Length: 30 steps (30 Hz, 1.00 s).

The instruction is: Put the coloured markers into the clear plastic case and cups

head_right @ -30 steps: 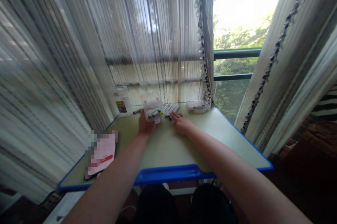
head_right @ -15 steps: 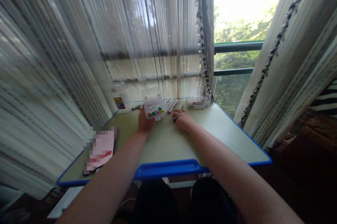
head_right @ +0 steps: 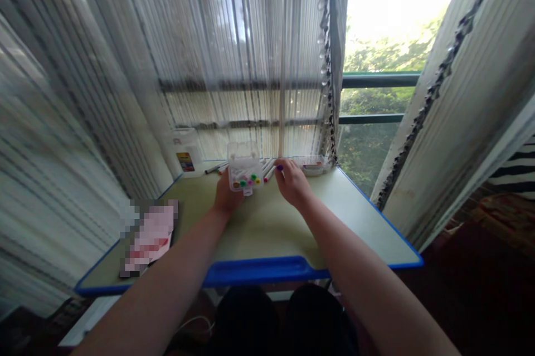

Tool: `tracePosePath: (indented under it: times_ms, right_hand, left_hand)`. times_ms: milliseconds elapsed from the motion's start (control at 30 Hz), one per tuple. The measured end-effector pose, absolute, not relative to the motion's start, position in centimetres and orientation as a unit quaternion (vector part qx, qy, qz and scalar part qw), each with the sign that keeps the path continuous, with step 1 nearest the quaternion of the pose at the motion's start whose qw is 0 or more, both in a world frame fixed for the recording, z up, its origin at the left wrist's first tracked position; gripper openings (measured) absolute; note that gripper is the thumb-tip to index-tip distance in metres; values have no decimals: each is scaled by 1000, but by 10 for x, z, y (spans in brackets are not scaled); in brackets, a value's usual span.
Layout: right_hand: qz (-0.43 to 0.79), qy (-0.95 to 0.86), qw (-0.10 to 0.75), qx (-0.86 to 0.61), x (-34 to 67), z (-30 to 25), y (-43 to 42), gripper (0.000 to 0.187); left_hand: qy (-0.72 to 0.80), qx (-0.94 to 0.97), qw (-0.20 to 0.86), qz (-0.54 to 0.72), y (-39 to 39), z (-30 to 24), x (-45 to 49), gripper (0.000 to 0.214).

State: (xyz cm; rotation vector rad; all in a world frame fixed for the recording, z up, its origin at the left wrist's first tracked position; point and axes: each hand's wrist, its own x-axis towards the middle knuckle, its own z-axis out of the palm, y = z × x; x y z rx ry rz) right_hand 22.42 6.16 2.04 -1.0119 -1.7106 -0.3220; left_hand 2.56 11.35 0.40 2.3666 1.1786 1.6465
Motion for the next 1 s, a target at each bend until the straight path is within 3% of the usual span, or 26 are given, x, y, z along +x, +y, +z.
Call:
tracePosePath:
  times_ms: [267,433,667,833,1000]
  right_hand:
    - [-29,-623,653,-430,220,26,59,22]
    - [-3,-629,650,-427,221,24,65,26]
    - [-134,-647,625,-415,222,27,64,15]
    - [-112,-636,624,-440,222,31,59,16]
    - [-9,-548,686,-478,222,35,58,28]
  left_hand:
    - [415,749,15,517,112,4,24,26]
    - [410,754,22,513,113,4,24,27]
    - [420,749,19,513,111,5,22,25]
    - [407,751,7,520,112,5,22,25]
    - [398,750,5,528,115,3,22,27]
